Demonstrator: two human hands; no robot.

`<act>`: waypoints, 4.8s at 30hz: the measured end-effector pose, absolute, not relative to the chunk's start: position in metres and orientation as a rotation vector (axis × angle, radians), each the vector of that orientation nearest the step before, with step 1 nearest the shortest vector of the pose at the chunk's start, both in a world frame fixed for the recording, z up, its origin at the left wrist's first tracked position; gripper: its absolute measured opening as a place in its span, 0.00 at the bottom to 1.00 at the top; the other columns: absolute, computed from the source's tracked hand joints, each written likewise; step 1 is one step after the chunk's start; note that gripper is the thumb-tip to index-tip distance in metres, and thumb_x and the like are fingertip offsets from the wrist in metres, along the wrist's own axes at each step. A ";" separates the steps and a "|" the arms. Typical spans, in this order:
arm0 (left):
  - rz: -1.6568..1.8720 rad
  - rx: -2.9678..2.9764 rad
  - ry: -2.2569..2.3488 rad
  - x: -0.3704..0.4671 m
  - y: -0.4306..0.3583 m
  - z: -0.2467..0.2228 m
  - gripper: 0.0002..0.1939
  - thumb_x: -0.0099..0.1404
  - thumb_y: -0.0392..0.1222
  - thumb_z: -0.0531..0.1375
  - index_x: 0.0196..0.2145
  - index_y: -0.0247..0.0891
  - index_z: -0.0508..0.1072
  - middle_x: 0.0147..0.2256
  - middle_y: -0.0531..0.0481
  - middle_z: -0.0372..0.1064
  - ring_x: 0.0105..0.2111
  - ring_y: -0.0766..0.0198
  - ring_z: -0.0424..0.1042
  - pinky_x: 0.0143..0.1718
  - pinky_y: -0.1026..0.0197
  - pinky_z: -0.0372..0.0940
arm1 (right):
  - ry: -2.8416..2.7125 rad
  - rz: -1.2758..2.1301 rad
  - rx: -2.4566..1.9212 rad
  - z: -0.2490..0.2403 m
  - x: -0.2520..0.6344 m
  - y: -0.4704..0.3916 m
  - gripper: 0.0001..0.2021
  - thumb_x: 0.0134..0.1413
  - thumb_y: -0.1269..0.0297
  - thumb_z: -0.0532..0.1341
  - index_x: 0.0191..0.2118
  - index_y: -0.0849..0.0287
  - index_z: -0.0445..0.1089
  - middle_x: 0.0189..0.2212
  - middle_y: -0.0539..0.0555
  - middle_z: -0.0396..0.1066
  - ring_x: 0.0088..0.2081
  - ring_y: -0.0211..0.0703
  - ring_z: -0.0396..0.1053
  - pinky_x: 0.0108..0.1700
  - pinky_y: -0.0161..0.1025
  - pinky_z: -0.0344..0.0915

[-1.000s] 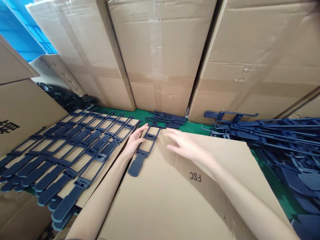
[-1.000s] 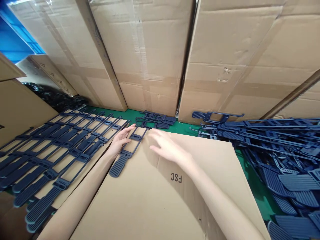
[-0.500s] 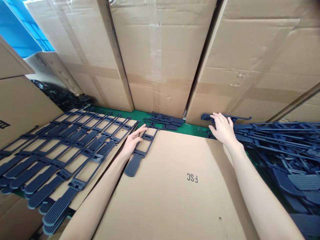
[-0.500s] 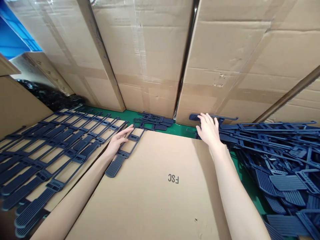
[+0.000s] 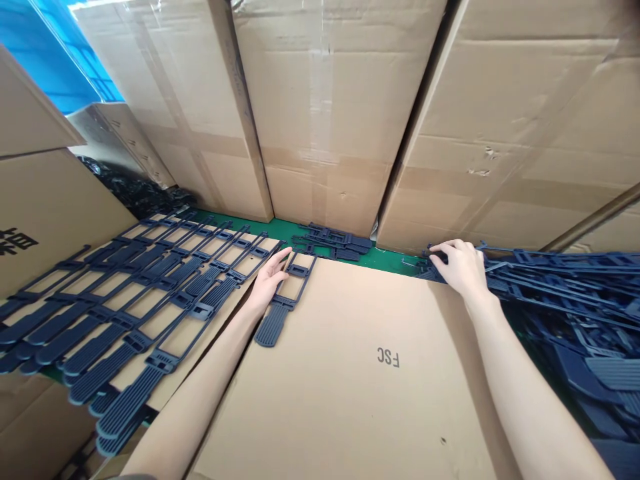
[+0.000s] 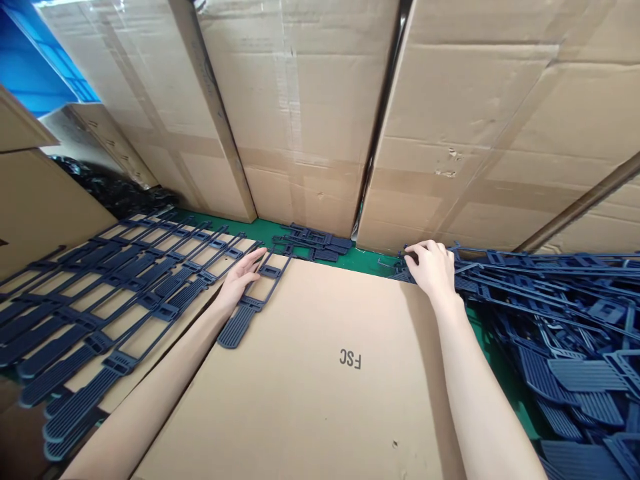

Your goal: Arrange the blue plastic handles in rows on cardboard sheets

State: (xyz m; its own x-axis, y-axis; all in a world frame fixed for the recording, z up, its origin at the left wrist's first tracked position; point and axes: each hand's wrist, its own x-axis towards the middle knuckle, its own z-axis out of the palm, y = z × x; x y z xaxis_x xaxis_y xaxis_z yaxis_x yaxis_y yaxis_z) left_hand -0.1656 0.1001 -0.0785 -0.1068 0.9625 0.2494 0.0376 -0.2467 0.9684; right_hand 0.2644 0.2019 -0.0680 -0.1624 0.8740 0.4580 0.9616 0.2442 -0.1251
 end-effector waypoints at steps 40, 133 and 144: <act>1.277 1.376 1.259 -0.165 0.097 -0.074 0.29 0.53 0.41 0.63 0.55 0.41 0.72 0.62 0.48 0.60 0.67 0.49 0.47 0.67 0.49 0.38 | -2.696 0.211 -0.658 0.057 0.160 0.102 0.16 0.53 0.74 0.55 0.29 0.48 0.78 0.28 0.48 0.75 0.33 0.42 0.70 0.47 0.47 0.61; 1.300 1.403 1.303 -0.157 0.088 -0.070 0.28 0.55 0.39 0.53 0.53 0.36 0.73 0.58 0.49 0.66 0.61 0.53 0.60 0.65 0.52 0.47 | -2.719 0.305 -0.425 -0.048 0.054 0.031 0.19 0.61 0.63 0.58 0.58 0.52 0.66 0.61 0.65 0.58 0.62 0.58 0.57 0.56 0.55 0.63; 1.326 1.323 1.254 -0.159 0.093 -0.076 0.33 0.55 0.40 0.55 0.60 0.40 0.65 0.63 0.51 0.57 0.65 0.51 0.52 0.66 0.49 0.47 | -2.512 0.103 -1.210 -0.002 0.164 0.141 0.17 0.62 0.57 0.54 0.52 0.58 0.70 0.49 0.58 0.73 0.48 0.53 0.72 0.50 0.51 0.67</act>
